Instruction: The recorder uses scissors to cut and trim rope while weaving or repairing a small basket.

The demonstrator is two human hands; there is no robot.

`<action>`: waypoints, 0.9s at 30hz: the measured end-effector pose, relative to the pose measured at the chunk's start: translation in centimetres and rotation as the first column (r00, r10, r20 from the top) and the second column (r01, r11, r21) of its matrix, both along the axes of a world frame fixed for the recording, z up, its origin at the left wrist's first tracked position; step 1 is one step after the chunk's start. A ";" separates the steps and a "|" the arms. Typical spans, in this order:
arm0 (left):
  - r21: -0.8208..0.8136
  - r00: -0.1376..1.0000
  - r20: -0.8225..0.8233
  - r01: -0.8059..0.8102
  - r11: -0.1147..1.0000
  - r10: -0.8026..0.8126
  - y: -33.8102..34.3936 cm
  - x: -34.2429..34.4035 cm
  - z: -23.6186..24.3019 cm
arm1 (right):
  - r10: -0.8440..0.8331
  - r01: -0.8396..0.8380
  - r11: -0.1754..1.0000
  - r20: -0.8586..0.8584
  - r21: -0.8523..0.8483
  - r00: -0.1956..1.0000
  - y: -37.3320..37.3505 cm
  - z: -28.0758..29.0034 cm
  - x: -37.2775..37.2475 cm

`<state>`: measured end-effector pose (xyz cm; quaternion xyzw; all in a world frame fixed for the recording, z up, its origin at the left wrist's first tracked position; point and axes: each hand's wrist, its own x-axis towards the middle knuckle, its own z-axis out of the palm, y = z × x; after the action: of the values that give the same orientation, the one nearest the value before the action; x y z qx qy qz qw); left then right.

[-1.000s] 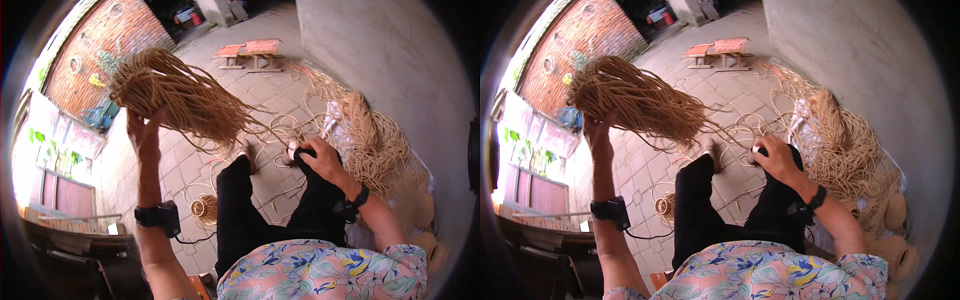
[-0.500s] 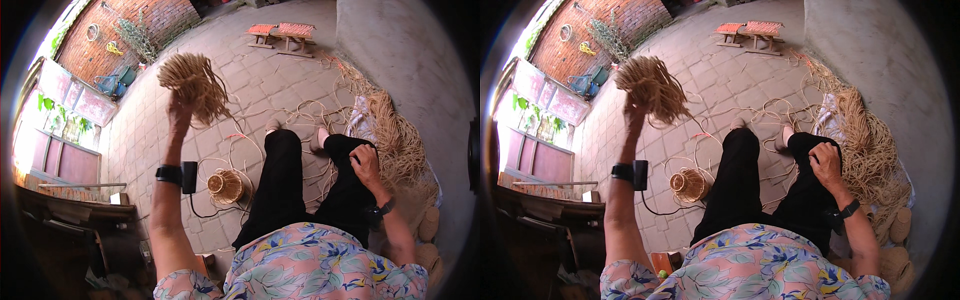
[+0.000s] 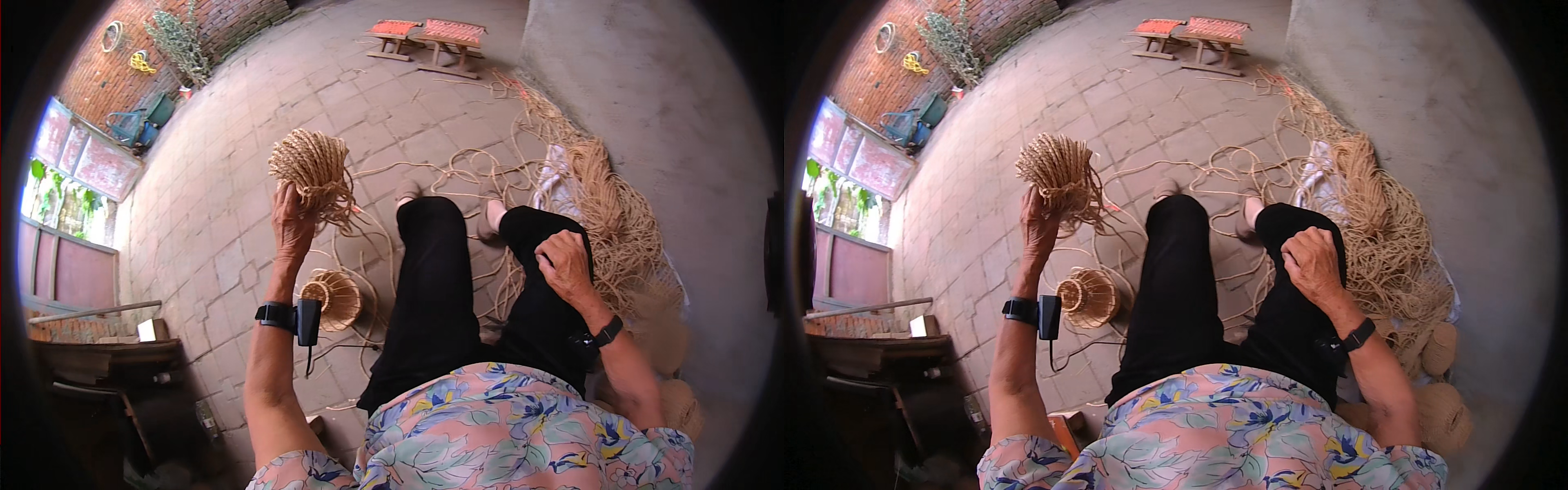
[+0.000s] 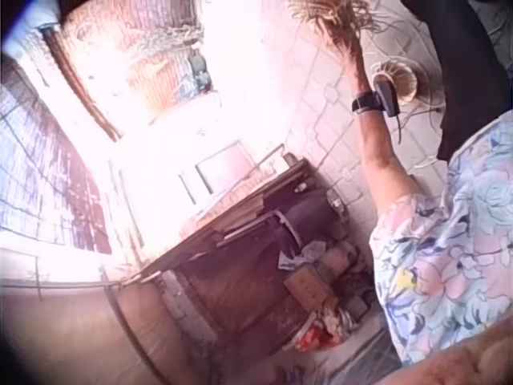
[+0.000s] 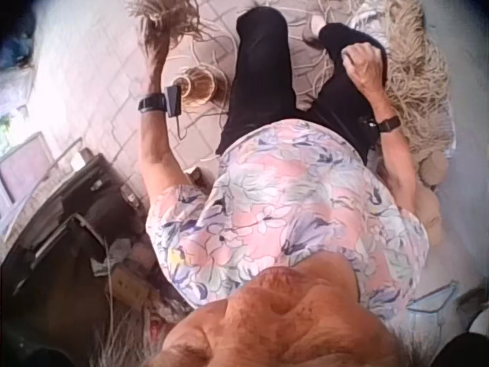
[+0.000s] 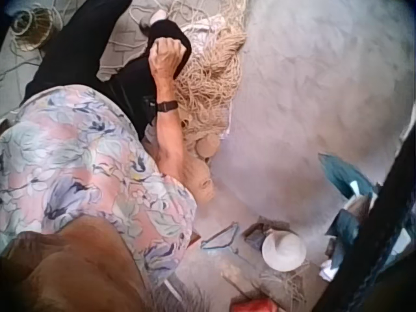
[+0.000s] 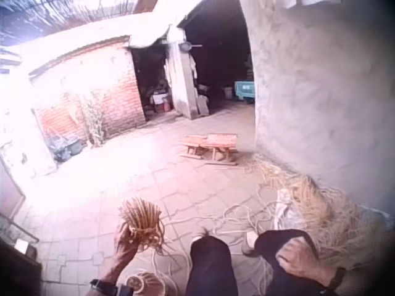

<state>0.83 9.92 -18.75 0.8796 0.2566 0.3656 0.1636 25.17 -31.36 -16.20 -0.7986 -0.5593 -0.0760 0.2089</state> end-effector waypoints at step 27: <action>-0.322 0.907 -0.415 -0.224 0.920 0.075 -1.1 -9.9 -9.8 | 0.017 -0.016 0.999 -0.031 0.031 0.999 -1.3 2.9 -0.5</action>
<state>-9.02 8.86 -28.57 0.8669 0.4151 0.1387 0.2387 24.65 -32.62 -13.30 -0.7917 -0.5614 -0.0704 0.2302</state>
